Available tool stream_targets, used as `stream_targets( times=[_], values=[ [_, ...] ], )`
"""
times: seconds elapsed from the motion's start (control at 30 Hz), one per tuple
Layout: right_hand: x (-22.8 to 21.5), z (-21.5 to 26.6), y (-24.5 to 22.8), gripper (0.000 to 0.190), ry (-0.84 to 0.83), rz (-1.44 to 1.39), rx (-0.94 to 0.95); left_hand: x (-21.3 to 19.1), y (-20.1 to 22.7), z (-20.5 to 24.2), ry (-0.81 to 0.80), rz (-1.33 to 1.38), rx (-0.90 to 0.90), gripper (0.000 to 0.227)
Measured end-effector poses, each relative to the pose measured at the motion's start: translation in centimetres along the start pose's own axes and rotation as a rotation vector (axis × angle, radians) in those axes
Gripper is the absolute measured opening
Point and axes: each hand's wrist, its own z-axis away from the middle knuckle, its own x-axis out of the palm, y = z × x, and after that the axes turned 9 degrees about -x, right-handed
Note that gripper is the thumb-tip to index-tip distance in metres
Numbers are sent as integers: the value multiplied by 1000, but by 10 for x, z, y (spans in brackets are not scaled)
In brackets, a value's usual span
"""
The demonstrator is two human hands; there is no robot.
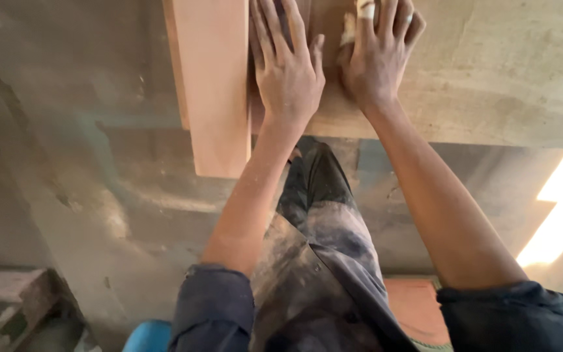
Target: The person sands a large wooden panel with a sanding block, moving methodically across flat surfaces and edges. The person uses both hands to apply pressure and smooth the wood, focusing on different sections throughout the clip.
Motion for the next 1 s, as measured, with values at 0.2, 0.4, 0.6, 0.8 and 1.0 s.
stream_targets(
  times=[0.2,0.4,0.6,0.8,1.0],
  values=[
    [-2,0,-4,68,-39,-46,30,10,-19,41,-120,-14,0,74],
    [1,8,3,58,-44,-12,10,19,-14,32,-65,4,-18,71],
    [-1,-10,1,59,-3,-10,-18,1,-3,16,-74,-56,11,74],
    [-4,-4,-2,52,-54,-32,17,11,-10,35,-65,2,-19,73],
    [6,2,5,48,-13,-26,-2,18,1,-8,24,-104,19,72]
  ],
)
